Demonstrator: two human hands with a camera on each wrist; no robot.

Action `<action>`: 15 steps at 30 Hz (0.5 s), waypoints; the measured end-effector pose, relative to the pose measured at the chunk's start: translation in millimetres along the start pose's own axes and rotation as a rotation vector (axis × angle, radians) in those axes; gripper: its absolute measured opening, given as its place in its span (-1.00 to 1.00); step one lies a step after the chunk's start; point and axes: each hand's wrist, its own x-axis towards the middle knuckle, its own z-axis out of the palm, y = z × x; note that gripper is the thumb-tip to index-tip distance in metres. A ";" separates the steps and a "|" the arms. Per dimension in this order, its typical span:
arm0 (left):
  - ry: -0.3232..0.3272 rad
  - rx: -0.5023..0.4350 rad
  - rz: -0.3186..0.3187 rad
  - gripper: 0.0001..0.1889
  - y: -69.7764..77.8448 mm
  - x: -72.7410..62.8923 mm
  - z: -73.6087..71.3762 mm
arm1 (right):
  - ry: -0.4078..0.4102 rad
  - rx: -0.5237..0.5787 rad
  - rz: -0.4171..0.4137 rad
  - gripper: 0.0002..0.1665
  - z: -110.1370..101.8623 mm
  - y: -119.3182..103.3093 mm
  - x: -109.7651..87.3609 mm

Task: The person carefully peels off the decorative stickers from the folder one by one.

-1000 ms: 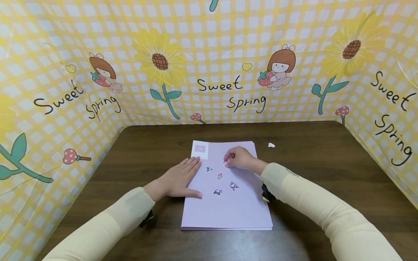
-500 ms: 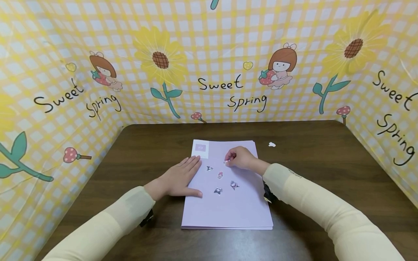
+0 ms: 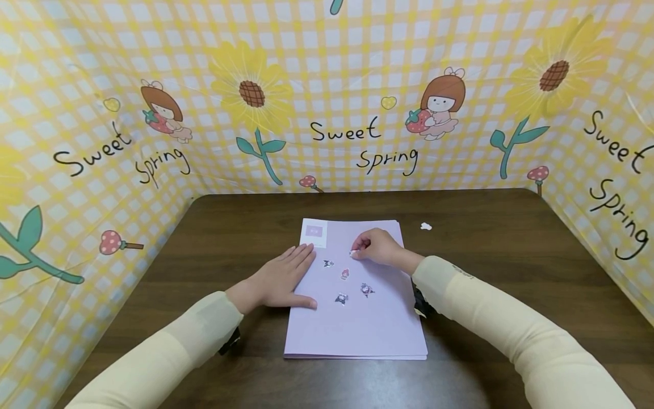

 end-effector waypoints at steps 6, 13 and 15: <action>0.008 -0.004 0.000 0.23 -0.4 -0.2 0.7 | -0.009 0.008 0.008 -0.88 -0.3 0.8 1.5; 0.006 0.003 -0.005 0.23 -0.4 0.0 0.8 | -0.004 0.010 0.011 -0.89 -0.7 0.6 1.4; 0.003 0.000 -0.006 0.23 0.0 0.0 0.5 | -0.003 0.021 0.020 -0.88 -0.9 -0.6 0.8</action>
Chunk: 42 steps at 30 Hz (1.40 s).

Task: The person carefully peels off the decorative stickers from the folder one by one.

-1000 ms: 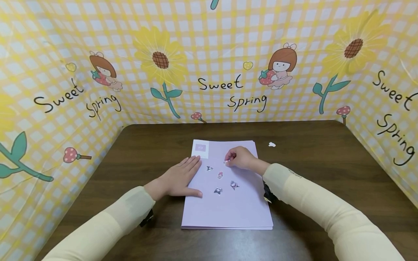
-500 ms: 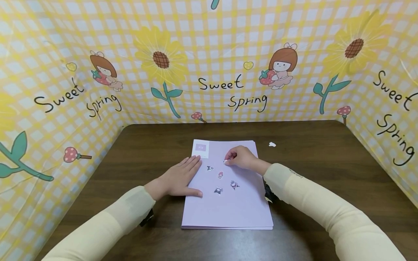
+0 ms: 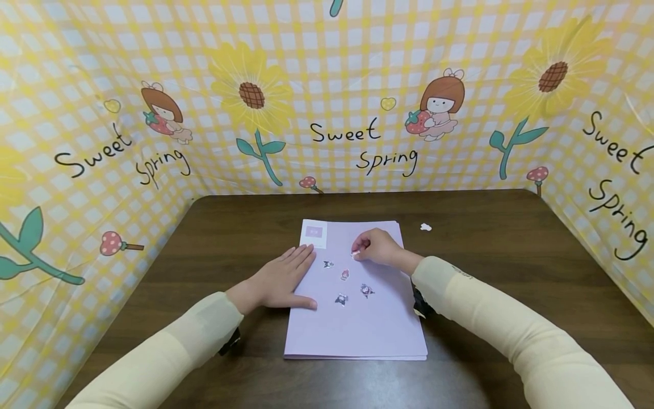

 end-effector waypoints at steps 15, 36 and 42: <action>-0.004 0.001 0.001 0.24 0.8 0.5 0.0 | 0.023 0.060 0.049 -0.83 0.1 1.9 1.6; 0.006 0.005 0.005 0.23 0.8 -0.2 0.4 | 0.018 0.166 0.104 -0.90 -8.9 1.0 0.1; 0.005 -0.005 0.006 0.23 0.9 0.4 0.4 | 0.042 0.201 0.092 -0.90 -11.8 10.4 0.9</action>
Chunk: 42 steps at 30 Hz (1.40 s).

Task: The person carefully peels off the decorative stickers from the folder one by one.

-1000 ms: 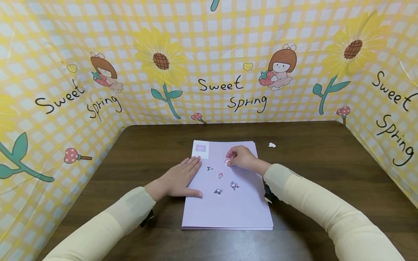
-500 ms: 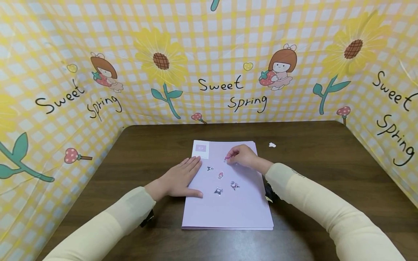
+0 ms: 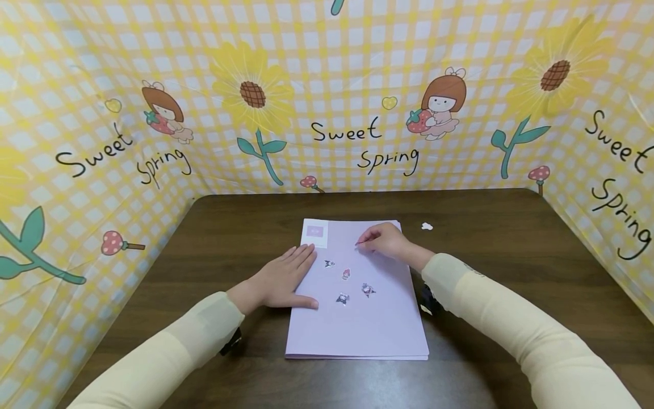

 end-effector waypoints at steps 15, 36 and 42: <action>-0.005 0.004 0.003 0.23 0.5 0.1 -2.9 | 0.024 0.064 0.055 -0.74 -19.6 16.9 -4.6; -0.002 0.004 0.003 0.23 1.8 -0.7 -4.1 | 0.082 0.138 0.097 -0.73 -54.7 38.5 -12.5; 0.005 0.004 0.005 0.23 1.8 -0.2 -3.8 | 0.104 0.125 0.096 -0.73 -66.8 47.0 -15.0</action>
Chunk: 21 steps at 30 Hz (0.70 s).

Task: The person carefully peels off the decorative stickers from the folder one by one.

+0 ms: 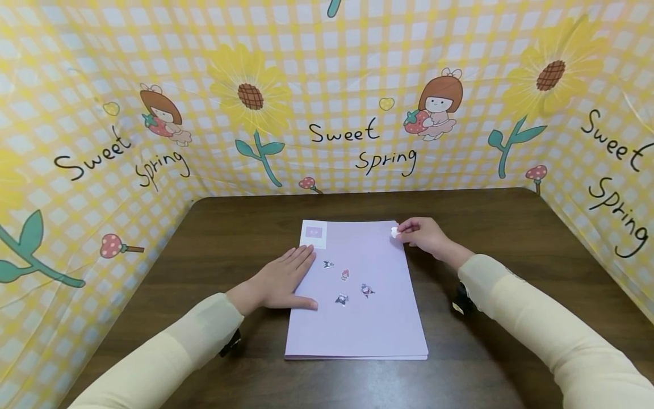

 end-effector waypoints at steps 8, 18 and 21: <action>0.000 -0.004 -0.005 0.23 0.0 -0.2 0.4 | 0.045 -0.021 -0.029 -0.71 -22.3 9.1 -0.7; -0.003 -0.001 -0.011 0.23 -1.0 -0.1 1.9 | 0.105 -0.077 -0.017 -0.68 -53.4 21.7 -0.3; -0.005 0.005 -0.013 0.23 -1.5 0.1 2.6 | 0.113 -0.078 -0.019 -0.68 -60.7 25.2 0.0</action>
